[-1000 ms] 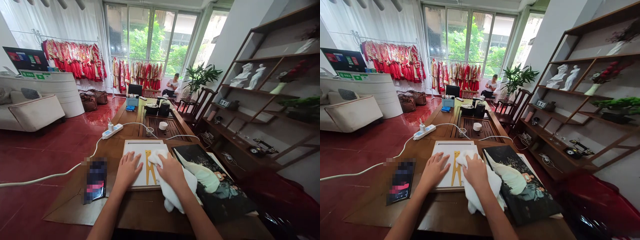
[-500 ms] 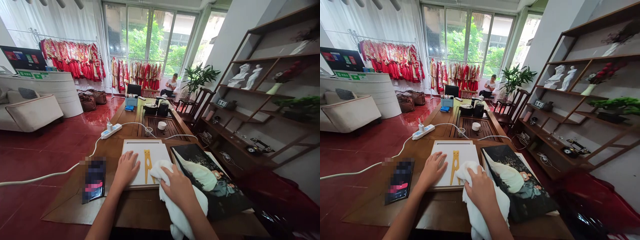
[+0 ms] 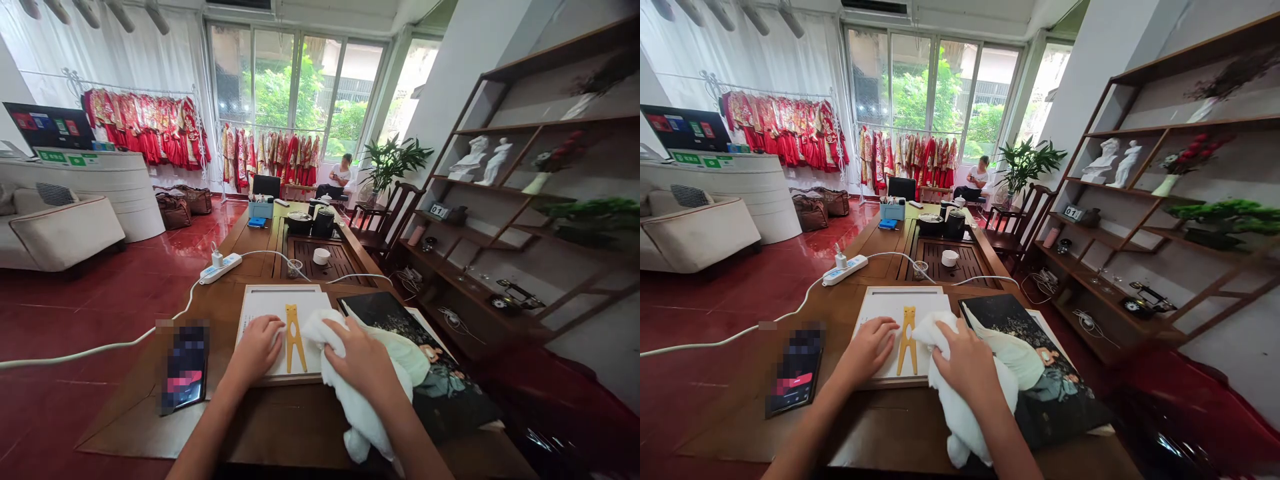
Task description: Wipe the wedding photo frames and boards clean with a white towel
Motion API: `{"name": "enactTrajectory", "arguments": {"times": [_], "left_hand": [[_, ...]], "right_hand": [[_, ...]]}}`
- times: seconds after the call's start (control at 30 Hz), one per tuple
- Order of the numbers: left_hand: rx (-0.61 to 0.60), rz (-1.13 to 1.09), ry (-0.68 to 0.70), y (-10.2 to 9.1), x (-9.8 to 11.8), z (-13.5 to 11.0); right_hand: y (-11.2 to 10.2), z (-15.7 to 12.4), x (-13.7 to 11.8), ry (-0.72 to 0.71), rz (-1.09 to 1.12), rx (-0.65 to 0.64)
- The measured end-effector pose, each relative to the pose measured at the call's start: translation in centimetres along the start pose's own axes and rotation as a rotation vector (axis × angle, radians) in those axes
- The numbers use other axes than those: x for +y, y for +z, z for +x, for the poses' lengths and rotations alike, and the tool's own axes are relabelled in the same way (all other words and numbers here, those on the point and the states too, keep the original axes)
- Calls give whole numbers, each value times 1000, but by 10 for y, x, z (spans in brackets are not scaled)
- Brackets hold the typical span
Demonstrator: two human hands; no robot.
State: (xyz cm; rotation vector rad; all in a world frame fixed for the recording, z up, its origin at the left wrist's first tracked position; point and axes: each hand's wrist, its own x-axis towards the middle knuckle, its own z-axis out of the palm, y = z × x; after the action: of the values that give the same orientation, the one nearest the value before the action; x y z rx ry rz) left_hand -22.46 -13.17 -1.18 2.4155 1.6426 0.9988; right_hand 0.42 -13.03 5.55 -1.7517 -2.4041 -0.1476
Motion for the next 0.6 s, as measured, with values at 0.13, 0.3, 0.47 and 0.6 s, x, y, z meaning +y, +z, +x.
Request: {"name": "enactTrajectory", "arguments": {"times": [0.13, 0.3, 0.47, 0.6], "left_hand": [[-140, 16, 230, 5, 34, 3], [-261, 93, 518, 32, 67, 8], [-280, 84, 887, 65, 98, 5], [-238, 129, 1060, 88, 116, 3]], "right_hand": [[-22, 25, -4, -41, -37, 82], [-52, 67, -22, -206, -87, 94], [-60, 108, -43, -550, -75, 90], [-43, 133, -59, -758, -112, -11]]}}
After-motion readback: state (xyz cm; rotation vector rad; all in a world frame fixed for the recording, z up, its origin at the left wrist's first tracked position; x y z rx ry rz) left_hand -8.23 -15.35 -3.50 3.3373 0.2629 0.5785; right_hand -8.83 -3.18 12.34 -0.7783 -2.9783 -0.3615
